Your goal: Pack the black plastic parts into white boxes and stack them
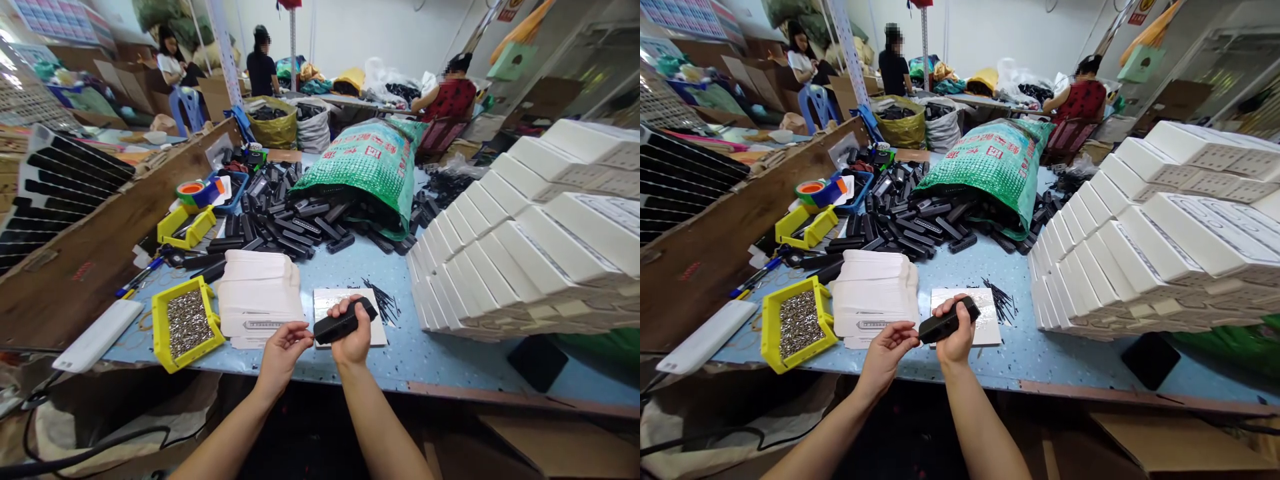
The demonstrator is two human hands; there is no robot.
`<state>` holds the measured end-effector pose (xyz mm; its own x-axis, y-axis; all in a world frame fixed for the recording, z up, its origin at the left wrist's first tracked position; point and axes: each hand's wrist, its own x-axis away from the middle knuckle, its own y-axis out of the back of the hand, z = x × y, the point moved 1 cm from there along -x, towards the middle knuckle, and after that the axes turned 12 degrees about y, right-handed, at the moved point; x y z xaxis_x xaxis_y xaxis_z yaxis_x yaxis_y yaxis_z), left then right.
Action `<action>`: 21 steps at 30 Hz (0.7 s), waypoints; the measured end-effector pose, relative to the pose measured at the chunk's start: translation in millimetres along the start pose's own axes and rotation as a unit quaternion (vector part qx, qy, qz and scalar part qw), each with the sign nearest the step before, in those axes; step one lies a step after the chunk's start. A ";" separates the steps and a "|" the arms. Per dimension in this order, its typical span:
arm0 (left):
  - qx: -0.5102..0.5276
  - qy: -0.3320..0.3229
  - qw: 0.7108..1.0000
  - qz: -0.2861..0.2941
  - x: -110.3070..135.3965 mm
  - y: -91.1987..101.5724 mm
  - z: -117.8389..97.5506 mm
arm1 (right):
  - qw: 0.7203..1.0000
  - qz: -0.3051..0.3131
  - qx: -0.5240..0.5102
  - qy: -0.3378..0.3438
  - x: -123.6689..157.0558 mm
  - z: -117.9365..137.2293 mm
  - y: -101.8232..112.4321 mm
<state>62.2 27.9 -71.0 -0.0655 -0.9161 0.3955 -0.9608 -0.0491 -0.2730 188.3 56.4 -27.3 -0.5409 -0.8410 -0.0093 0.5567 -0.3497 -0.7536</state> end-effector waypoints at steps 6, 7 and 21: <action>0.012 0.005 1.000 -0.013 2.1 -3.3 -1.1 | 0.999 0.001 0.035 0.012 -0.5 -1.4 3.4; 0.013 0.007 1.000 -0.013 2.4 -4.4 -1.9 | 0.999 -0.006 0.040 0.013 -0.6 -2.0 4.1; -0.421 -0.214 0.877 -0.082 -9.2 51.8 8.4 | 0.960 0.146 0.195 0.141 -15.1 -3.0 43.2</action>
<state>15.3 30.4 -96.1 0.0260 -0.9986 -0.0470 -0.8176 -0.0483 0.5738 218.6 55.2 -61.7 -0.4441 -0.8010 -0.4014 0.8744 -0.2896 -0.3894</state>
